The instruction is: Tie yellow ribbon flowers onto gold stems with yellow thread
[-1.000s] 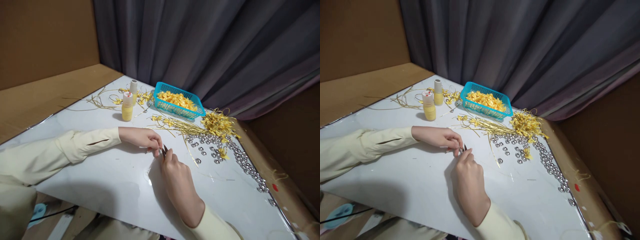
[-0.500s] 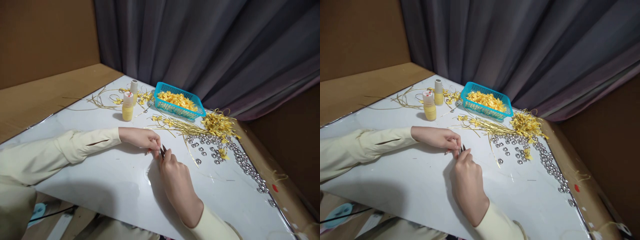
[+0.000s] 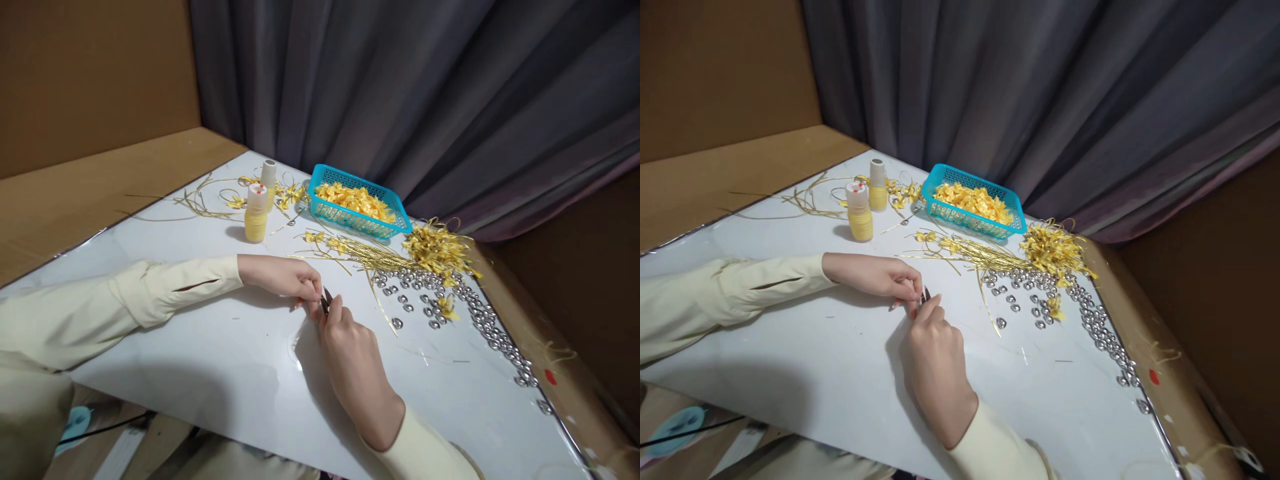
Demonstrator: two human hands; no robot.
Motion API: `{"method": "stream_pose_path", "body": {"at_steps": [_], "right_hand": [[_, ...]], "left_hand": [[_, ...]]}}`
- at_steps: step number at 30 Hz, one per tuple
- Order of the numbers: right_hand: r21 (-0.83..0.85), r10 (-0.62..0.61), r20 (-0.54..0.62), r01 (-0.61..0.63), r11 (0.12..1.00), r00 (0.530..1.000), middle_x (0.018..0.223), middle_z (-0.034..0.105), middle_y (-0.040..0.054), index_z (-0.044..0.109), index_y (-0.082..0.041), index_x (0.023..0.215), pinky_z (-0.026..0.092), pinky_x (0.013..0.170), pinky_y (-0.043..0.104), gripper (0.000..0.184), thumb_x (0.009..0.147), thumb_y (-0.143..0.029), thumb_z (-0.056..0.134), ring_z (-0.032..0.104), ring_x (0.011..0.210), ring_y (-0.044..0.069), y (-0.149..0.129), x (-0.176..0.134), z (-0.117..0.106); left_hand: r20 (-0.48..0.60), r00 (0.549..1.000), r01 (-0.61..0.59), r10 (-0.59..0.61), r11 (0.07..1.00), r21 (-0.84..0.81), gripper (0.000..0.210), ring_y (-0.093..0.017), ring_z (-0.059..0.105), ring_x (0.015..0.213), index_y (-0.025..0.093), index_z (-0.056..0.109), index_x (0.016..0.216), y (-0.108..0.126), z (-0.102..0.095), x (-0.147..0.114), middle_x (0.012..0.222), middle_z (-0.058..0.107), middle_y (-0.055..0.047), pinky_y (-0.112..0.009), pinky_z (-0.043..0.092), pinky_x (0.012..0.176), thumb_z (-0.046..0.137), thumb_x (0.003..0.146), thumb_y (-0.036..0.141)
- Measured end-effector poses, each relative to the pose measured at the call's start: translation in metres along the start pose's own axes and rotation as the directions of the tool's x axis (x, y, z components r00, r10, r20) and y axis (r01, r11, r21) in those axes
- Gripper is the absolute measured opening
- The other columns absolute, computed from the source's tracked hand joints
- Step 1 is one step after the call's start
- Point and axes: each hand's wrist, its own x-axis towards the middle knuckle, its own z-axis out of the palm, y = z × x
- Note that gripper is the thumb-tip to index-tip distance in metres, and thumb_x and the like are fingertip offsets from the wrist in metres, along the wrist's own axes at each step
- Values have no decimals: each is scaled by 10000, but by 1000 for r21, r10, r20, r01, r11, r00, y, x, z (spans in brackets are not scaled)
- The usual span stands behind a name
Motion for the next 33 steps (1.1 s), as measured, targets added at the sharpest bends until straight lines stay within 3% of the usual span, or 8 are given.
{"method": "stream_pose_path", "body": {"at_steps": [14,17,20,24,27,28,31,33], "right_hand": [[18,-29,156,27,999,987,790,661,102,583,-25,1069,432,423,214,264,816,23,525,680,568,173,1,2,-11],[38,-5,61,2,999,998,724,648,76,591,-41,1001,376,399,218,227,793,20,523,647,495,160,4,-4,-7],[106,34,-155,-18,994,987,635,625,46,585,-66,929,329,379,231,134,835,-56,490,582,399,147,14,-14,-3],[166,62,-309,-10,986,949,647,657,30,599,-116,926,275,365,248,135,844,-144,496,551,360,154,38,-19,-7],[128,52,-267,-18,992,962,680,695,8,634,-162,932,250,371,255,131,805,-177,605,605,411,181,58,-14,-14],[109,47,-244,-21,994,969,708,709,7,644,-175,942,248,376,256,143,800,-187,633,622,436,187,64,-11,-15],[84,25,-158,-12,996,987,820,736,14,661,-208,994,268,406,256,165,831,-231,651,665,532,194,76,0,-19],[90,-22,-76,29,996,997,865,736,17,665,-222,1022,284,432,258,175,850,-249,645,677,594,195,79,8,-20]], "left_hand": [[4,1000,21,-21,1000,14,84,-117,549,655,161,505,805,4,0,-2,823,699,-56,-234,451,641,474,842,230],[15,998,60,-62,995,76,94,-118,542,644,162,504,790,11,-4,-6,798,711,-55,-226,432,625,474,844,234],[15,984,168,-176,959,227,98,-129,569,707,157,543,842,18,-13,-13,818,715,-45,-211,423,635,479,835,231],[-193,960,281,-204,726,627,228,-205,585,911,152,588,1012,33,-16,-32,1039,664,-80,-271,444,755,524,810,235],[-319,948,295,-10,409,864,220,-294,552,1010,94,611,996,45,8,-44,1073,628,-161,-395,403,885,485,849,200],[-318,947,284,37,366,886,243,-309,548,1036,80,616,1012,47,20,-45,1100,622,-179,-420,385,913,453,887,210],[-156,977,73,146,457,886,433,-304,517,1173,59,552,1204,41,63,-37,1300,546,-202,-385,381,965,429,956,392],[-132,960,-10,246,504,864,644,-307,386,1320,19,438,1325,28,86,-23,1422,422,-230,-383,307,1058,367,954,541]]}}
